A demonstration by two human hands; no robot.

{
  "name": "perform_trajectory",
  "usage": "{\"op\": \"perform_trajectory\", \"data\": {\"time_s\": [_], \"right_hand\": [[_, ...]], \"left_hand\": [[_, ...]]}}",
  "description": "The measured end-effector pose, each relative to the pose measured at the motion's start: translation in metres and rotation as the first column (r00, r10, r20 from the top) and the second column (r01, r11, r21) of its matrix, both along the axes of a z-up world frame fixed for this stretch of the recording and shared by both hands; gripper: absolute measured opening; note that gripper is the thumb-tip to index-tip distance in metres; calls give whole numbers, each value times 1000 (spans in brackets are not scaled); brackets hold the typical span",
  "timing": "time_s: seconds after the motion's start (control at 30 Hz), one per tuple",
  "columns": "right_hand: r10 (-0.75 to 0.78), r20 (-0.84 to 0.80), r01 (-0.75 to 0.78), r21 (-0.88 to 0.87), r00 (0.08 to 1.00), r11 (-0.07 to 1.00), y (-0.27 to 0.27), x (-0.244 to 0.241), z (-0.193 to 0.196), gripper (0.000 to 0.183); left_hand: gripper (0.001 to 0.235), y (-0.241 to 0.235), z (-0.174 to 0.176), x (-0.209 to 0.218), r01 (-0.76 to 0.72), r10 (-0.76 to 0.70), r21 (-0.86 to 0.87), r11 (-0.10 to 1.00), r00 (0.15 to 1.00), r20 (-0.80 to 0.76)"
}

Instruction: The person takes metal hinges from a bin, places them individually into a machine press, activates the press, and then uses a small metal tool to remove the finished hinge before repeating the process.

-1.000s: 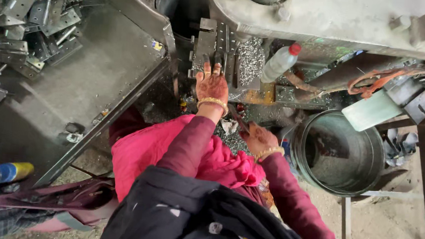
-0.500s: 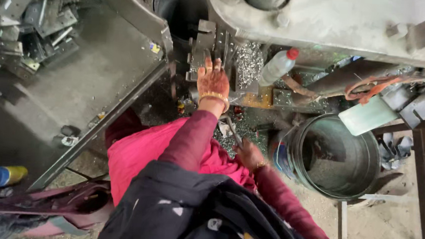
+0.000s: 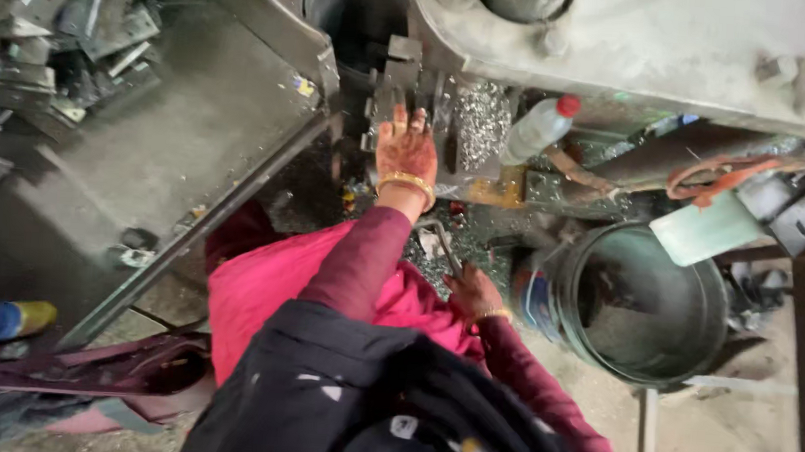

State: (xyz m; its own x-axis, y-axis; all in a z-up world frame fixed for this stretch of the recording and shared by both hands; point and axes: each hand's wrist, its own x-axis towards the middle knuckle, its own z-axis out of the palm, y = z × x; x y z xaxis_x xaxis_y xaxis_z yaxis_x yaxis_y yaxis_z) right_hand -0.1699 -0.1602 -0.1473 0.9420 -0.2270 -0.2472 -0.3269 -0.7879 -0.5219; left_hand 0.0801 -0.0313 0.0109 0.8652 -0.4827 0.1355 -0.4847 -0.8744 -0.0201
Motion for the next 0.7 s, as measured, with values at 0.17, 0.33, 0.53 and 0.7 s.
{"op": "perform_trajectory", "data": {"time_s": [0.17, 0.33, 0.53, 0.7], "right_hand": [[555, -67, -528, -421, 829, 738, -3, -3, -2, 83], [-139, -124, 137, -25, 982, 990, -2, 3, 9, 66], [-47, -165, 18, -173, 985, 985, -20, 12, 65, 54], [-23, -137, -2, -181, 990, 983, -3, 26, 84, 53]], "left_hand": [[39, -15, 2, 6, 11, 4, 78, 997, 982, -190], [41, -27, 11, 24, -26, 38, 99, 995, 991, -128], [55, 9, 4, -32, 90, -96, -59, 994, 989, -110], [42, 76, -9, -74, 410, -393, -328, 851, 912, 121]]}}
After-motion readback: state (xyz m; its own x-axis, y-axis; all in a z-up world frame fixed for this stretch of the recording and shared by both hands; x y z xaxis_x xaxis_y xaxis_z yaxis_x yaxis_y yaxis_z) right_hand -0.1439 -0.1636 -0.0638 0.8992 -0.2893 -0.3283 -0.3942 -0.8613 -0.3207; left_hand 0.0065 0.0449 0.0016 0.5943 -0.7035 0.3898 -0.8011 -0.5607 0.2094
